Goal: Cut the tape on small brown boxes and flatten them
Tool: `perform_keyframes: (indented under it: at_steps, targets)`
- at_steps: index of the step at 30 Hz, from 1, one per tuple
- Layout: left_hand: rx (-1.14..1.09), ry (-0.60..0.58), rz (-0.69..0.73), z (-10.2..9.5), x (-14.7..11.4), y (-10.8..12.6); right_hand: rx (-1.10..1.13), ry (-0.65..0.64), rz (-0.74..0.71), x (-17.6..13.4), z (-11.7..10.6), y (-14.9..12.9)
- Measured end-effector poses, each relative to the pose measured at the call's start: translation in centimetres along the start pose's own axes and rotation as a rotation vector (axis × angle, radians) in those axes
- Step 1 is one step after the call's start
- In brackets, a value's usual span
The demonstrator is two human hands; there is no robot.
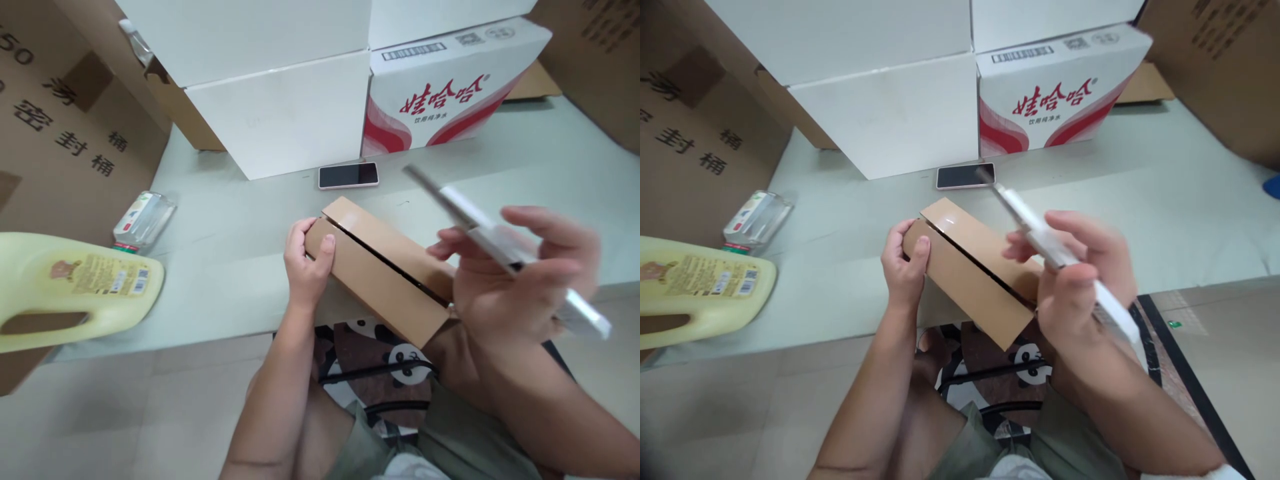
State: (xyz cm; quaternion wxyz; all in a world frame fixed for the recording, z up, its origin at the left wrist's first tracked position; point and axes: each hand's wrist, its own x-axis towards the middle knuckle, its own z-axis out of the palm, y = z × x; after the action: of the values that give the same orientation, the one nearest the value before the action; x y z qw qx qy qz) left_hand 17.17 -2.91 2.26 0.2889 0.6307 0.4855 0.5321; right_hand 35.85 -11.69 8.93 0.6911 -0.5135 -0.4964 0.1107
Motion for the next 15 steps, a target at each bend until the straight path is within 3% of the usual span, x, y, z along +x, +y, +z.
perform_keyframes:
  at_steps: [3,6,10,15]
  targets:
    - [-0.03,0.03,-0.03,-0.4,0.4,-0.5,-0.107,0.069,-0.083,1.4,-0.9,2.2]
    - [-0.166,0.107,-0.146,-1.1,0.9,-1.3,-0.368,-0.125,0.019,2.4,-2.0,6.5]
    - [-0.433,0.226,-0.312,-2.4,2.1,-2.1,-0.738,-0.379,0.27,2.7,-2.8,12.4]
    - [-0.554,0.294,-0.407,-4.4,3.2,-2.3,-1.002,-0.556,0.429,2.6,-2.7,14.7]
